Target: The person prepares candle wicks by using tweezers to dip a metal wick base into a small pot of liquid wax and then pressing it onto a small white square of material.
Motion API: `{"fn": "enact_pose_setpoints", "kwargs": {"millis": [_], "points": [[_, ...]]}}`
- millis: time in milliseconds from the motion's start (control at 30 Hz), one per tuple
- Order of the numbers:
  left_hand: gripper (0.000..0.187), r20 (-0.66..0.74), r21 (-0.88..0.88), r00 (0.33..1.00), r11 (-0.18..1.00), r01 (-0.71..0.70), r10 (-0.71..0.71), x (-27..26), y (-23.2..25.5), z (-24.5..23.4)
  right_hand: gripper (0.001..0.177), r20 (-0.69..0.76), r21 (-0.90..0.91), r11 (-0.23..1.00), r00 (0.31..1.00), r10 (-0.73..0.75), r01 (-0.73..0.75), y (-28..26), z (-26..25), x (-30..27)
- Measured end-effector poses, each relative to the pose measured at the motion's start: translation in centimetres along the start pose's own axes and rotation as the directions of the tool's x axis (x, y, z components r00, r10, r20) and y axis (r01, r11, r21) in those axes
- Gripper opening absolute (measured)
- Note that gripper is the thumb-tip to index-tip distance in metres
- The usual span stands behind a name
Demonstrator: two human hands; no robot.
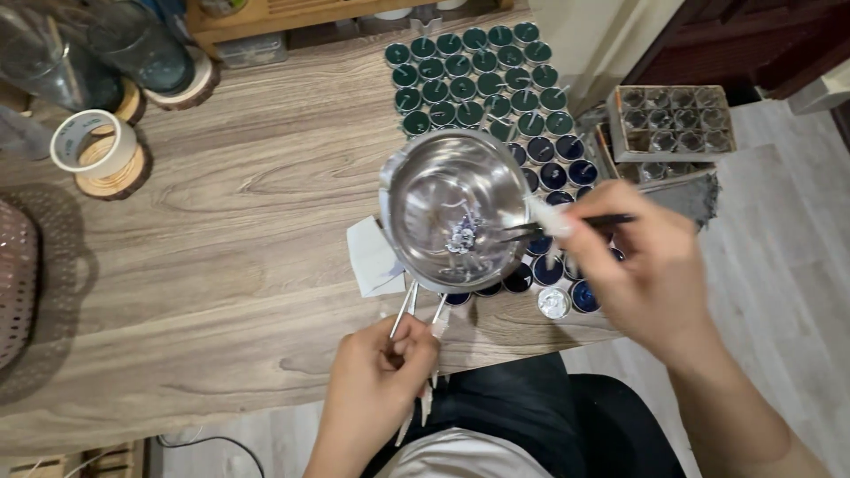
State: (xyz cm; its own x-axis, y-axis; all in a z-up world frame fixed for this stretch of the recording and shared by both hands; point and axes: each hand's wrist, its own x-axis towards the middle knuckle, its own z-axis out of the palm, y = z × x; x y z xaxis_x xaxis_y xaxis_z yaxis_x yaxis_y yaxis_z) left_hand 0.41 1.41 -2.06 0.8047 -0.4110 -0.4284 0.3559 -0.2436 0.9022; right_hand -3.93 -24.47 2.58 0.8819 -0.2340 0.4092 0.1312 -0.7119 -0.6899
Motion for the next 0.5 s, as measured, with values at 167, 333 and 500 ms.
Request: {"fn": "enact_pose_setpoints", "kwargs": {"millis": [167, 333, 500], "points": [[0.017, 0.018, 0.046, 1.0, 0.999, -0.022, 0.021, -0.2, 0.3, 0.0, 0.011, 0.129, 0.005, 1.0, 0.991, -0.023, 0.022, -1.7, 2.0, 1.7], [0.02, 0.021, 0.053, 1.0, 0.999, 0.004, -0.005, -0.3, 0.7, 0.0, 0.011, 0.212, 0.029, 1.0, 0.977, -0.011, 0.005, -1.5, 3.1, 1.9], [0.018, 0.018, 0.091, 1.0, 0.996, -0.004, 0.003, -0.1, 1.1, 0.0, 0.01, 0.208, -0.034, 0.999, 0.977, 0.041, -0.035, -1.4, 4.0, 2.2]]}}
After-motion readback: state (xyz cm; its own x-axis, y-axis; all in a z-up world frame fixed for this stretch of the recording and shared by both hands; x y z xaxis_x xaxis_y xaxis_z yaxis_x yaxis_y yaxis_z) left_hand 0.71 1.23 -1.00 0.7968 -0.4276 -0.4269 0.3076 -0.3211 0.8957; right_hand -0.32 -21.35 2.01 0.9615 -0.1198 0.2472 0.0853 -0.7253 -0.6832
